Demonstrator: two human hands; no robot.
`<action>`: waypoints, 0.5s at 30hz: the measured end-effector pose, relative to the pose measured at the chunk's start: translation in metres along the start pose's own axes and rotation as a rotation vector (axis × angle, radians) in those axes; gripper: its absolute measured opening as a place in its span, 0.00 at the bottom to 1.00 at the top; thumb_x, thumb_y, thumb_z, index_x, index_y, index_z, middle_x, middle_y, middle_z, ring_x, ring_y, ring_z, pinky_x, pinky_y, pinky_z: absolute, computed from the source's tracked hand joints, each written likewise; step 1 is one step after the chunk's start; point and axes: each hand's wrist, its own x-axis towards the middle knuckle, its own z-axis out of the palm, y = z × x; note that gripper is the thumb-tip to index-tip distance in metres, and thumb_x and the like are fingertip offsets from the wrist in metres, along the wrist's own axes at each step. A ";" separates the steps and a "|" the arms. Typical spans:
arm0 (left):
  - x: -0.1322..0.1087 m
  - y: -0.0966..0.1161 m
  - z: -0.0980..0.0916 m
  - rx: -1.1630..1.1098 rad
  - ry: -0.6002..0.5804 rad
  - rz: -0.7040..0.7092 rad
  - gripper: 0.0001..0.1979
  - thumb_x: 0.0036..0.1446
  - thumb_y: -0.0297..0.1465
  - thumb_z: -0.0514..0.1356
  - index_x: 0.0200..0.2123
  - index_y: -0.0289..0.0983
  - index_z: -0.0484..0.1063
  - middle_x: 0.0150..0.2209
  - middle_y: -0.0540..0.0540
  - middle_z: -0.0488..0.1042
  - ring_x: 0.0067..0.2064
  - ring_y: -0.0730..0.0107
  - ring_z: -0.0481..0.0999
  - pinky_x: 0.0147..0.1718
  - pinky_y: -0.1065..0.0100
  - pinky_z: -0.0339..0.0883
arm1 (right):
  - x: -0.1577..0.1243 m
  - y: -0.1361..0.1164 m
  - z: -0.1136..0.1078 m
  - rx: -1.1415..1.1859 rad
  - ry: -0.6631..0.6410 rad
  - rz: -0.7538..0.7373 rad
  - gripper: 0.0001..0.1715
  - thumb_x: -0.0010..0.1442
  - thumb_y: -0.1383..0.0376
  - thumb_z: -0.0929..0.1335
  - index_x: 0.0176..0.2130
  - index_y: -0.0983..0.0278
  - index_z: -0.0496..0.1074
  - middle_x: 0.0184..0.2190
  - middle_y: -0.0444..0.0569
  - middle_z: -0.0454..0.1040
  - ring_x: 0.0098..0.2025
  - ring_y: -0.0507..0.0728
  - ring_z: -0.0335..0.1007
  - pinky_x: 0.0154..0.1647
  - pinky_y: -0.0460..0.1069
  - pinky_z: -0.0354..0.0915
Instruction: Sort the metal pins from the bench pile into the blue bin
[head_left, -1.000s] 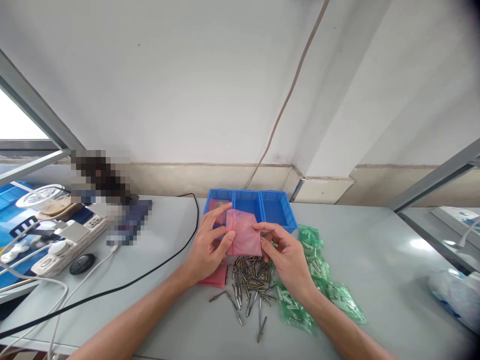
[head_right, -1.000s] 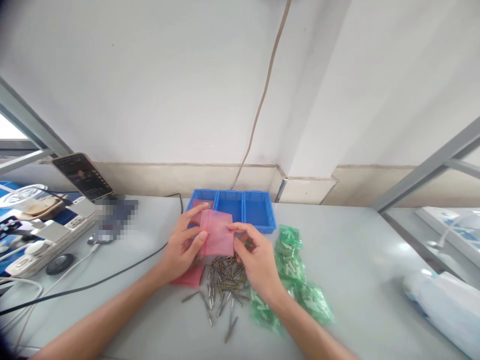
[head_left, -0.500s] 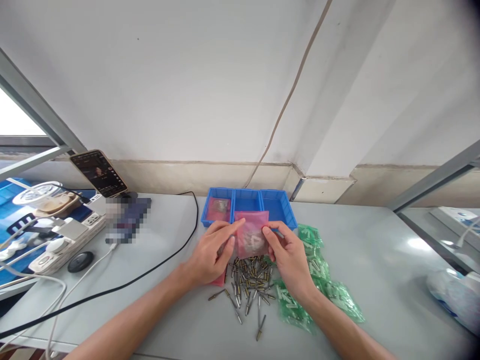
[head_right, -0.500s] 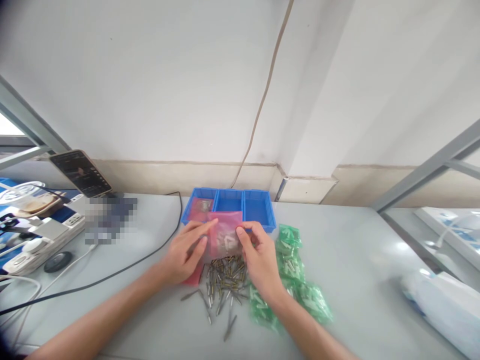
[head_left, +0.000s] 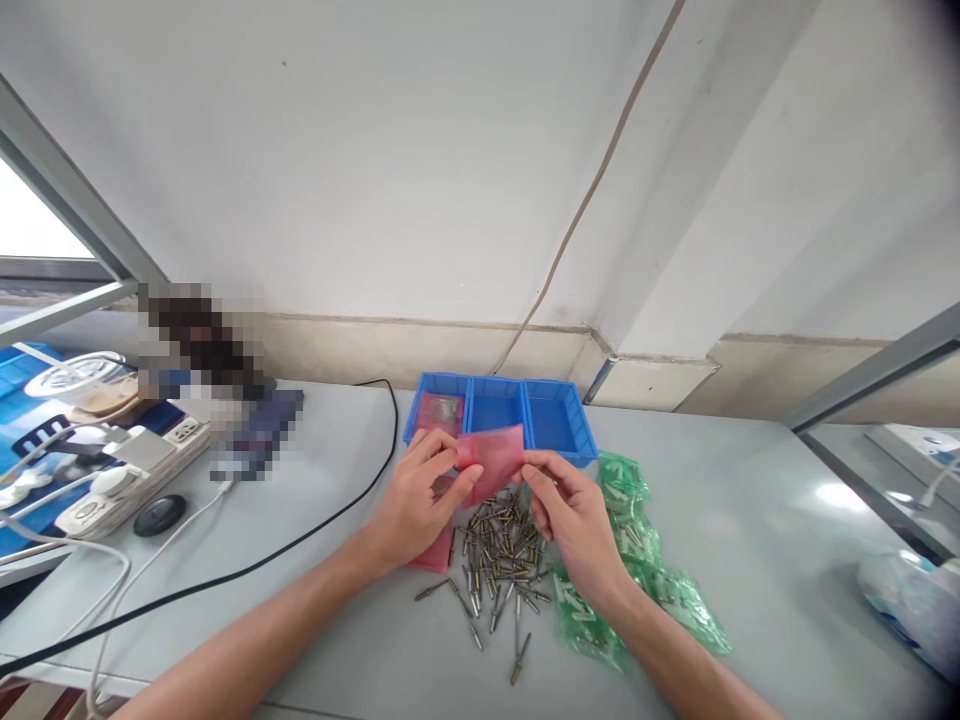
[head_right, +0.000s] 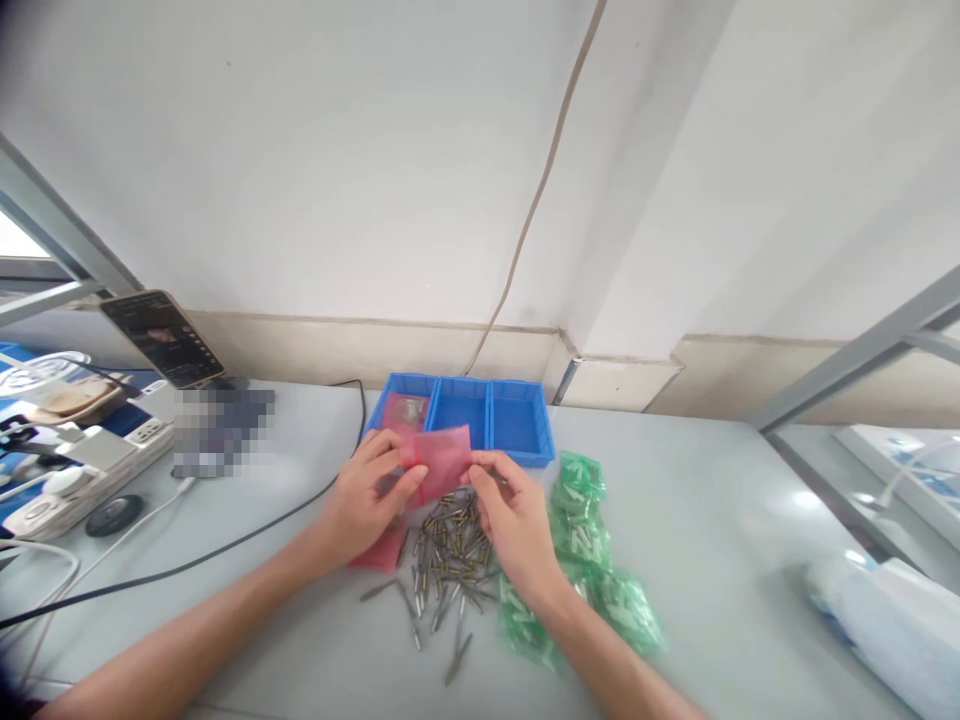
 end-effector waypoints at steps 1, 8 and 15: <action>0.000 0.000 0.001 -0.013 0.003 -0.020 0.14 0.75 0.35 0.59 0.34 0.37 0.76 0.37 0.46 0.72 0.41 0.62 0.71 0.45 0.60 0.69 | 0.000 0.001 0.000 0.002 -0.006 0.006 0.23 0.60 0.44 0.76 0.41 0.60 0.79 0.20 0.39 0.65 0.19 0.50 0.51 0.18 0.46 0.50; -0.004 0.000 0.001 -0.061 -0.002 0.044 0.18 0.75 0.34 0.58 0.31 0.36 0.79 0.73 0.40 0.60 0.65 0.49 0.69 0.58 0.49 0.71 | 0.003 0.007 -0.001 0.099 -0.008 0.036 0.22 0.61 0.46 0.77 0.35 0.61 0.77 0.23 0.39 0.63 0.20 0.47 0.49 0.18 0.44 0.46; -0.006 -0.004 -0.002 0.062 -0.081 0.311 0.16 0.76 0.33 0.55 0.37 0.38 0.81 0.66 0.43 0.74 0.70 0.47 0.63 0.65 0.44 0.63 | 0.004 0.009 -0.002 0.235 0.001 0.101 0.22 0.61 0.48 0.78 0.33 0.62 0.76 0.23 0.38 0.63 0.20 0.46 0.48 0.18 0.43 0.45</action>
